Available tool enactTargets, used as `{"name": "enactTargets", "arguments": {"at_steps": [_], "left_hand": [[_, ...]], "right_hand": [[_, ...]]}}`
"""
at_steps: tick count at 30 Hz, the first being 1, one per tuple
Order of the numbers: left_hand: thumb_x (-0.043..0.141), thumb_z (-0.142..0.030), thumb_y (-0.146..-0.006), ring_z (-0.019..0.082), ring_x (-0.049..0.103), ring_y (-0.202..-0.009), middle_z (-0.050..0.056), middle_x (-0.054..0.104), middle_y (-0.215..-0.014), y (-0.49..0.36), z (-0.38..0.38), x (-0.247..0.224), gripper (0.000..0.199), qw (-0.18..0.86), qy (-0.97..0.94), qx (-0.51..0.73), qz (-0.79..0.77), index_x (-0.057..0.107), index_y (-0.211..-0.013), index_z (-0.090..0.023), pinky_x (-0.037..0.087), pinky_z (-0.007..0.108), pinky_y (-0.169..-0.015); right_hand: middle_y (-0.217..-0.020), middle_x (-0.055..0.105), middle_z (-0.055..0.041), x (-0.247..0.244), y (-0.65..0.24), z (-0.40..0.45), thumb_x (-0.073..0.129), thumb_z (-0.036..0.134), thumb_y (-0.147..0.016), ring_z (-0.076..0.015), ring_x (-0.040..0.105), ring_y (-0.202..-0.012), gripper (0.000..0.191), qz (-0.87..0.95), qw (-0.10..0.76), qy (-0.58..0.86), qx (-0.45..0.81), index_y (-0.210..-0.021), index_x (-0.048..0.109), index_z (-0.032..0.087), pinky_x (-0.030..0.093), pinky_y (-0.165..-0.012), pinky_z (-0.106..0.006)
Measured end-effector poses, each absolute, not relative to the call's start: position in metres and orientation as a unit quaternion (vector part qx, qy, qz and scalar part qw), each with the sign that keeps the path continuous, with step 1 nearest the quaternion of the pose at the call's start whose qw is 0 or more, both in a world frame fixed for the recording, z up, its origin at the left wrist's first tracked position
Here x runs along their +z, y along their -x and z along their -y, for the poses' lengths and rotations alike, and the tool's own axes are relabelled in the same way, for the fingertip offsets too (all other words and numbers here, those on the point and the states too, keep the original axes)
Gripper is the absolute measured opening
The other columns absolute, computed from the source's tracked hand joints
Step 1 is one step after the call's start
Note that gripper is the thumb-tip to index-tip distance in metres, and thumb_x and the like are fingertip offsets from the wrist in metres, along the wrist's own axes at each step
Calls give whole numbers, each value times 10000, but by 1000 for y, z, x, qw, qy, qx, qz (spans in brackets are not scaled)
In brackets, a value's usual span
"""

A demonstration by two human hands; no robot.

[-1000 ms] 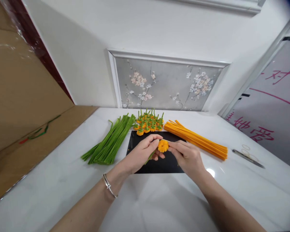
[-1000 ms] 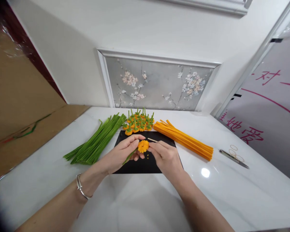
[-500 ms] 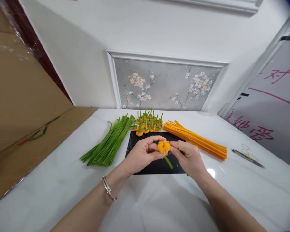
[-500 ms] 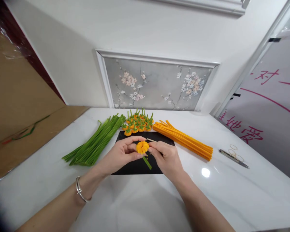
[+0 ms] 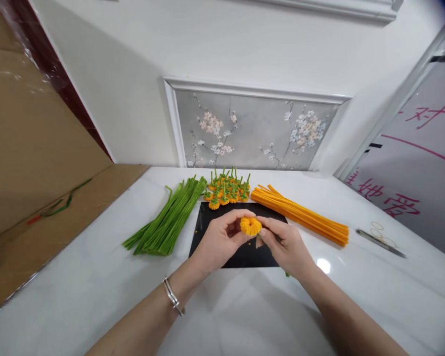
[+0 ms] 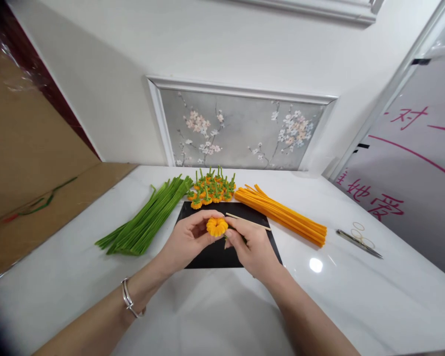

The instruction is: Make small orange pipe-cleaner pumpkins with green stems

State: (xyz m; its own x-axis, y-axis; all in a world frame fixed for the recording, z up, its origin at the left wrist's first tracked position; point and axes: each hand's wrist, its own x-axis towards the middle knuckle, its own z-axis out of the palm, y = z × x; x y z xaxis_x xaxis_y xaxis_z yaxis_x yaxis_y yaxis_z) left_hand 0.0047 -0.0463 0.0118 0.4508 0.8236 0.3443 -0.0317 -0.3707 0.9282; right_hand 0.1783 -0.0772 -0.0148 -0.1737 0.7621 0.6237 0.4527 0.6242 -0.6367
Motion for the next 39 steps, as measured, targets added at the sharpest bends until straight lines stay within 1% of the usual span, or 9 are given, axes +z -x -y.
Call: {"name": "enactTargets", "arguments": {"at_steps": [5, 8, 11, 15, 21, 24, 26, 32, 39], "left_hand": [[655, -167, -790, 176, 618, -947, 50, 633, -1081, -3, 47, 9, 421, 467, -714, 443, -276, 587, -1202, -221, 506, 318, -867], [713, -181, -741, 165, 606, -894, 44, 580, -1125, 0, 48, 11, 657, 432, -742, 421, -293, 467, -1340, -291, 525, 303, -795], [766, -276, -702, 145, 574, -790, 52, 575, -1137, 1, 50, 15, 724, 367, -773, 405, -322, 446, -1351, -290, 514, 276, -696], [714, -317, -754, 93, 460, -583, 33, 630, -1017, 1, 52, 19, 548, 284, -800, 387, -359, 530, -1264, -240, 465, 262, -626], [540, -171, -844, 143, 539, -692, 19, 634, -862, 2, 50, 21, 286, 281, -835, 344, -323, 580, -1124, -217, 429, 251, -633], [470, -162, -876, 179, 572, -826, 54, 645, -958, 2, 51, 22, 283, 283, -839, 353, -302, 583, -1131, -208, 444, 287, -749], [416, -181, -905, 189, 580, -862, 61, 648, -971, 1, 51, 23, 307, 313, -829, 347, -308, 570, -1169, -211, 443, 308, -795], [346, -288, -953, 143, 553, -654, -8, 570, -732, -2, 49, 17, 302, 435, -789, 285, -326, 538, -1177, -222, 466, 258, -628], [492, -307, -901, 132, 614, -695, -2, 608, -792, -6, 39, 1, 139, 530, -698, 348, -333, 553, -949, -191, 539, 279, -683]], "right_hand": [[-655, 563, 22, -13, -182, 77, 451, 179, -929, -126, 558, -579, 336, 758, 508, 388, 128, -1238, 578, 213, 492, -566, -247], [-747, 587, -16, -11, -185, 76, 455, 159, -925, -126, 568, -597, 338, 758, 512, 399, 68, -1226, 596, 215, 501, -550, -247], [-880, 627, -62, -13, -186, 75, 451, 141, -930, -147, 617, -696, 354, 767, 511, 389, 20, -1247, 585, 221, 540, -615, -269], [-949, 652, -86, -17, -183, 75, 462, 120, -933, -170, 647, -814, 360, 783, 495, 376, -24, -1264, 568, 215, 561, -704, -286], [-931, 679, -73, -13, -181, 80, 508, 148, -929, -150, 655, -711, 257, 778, 496, 385, -20, -1169, 576, 210, 554, -664, -273], [-791, 666, -31, -9, -181, 81, 496, 165, -932, -133, 637, -618, 173, 772, 501, 391, 12, -1052, 609, 215, 546, -621, -261], [-775, 666, -24, -7, -180, 80, 483, 164, -929, -130, 641, -614, 180, 770, 505, 389, 33, -1025, 625, 218, 550, -625, -259], [-917, 697, -47, -5, -179, 77, 495, 137, -902, -167, 663, -837, 201, 775, 511, 368, 54, -995, 649, 228, 557, -731, -294], [-776, 681, -41, -3, -178, 78, 489, 127, -907, -144, 644, -691, 193, 771, 512, 373, 58, -967, 660, 190, 534, -634, -258]]}}
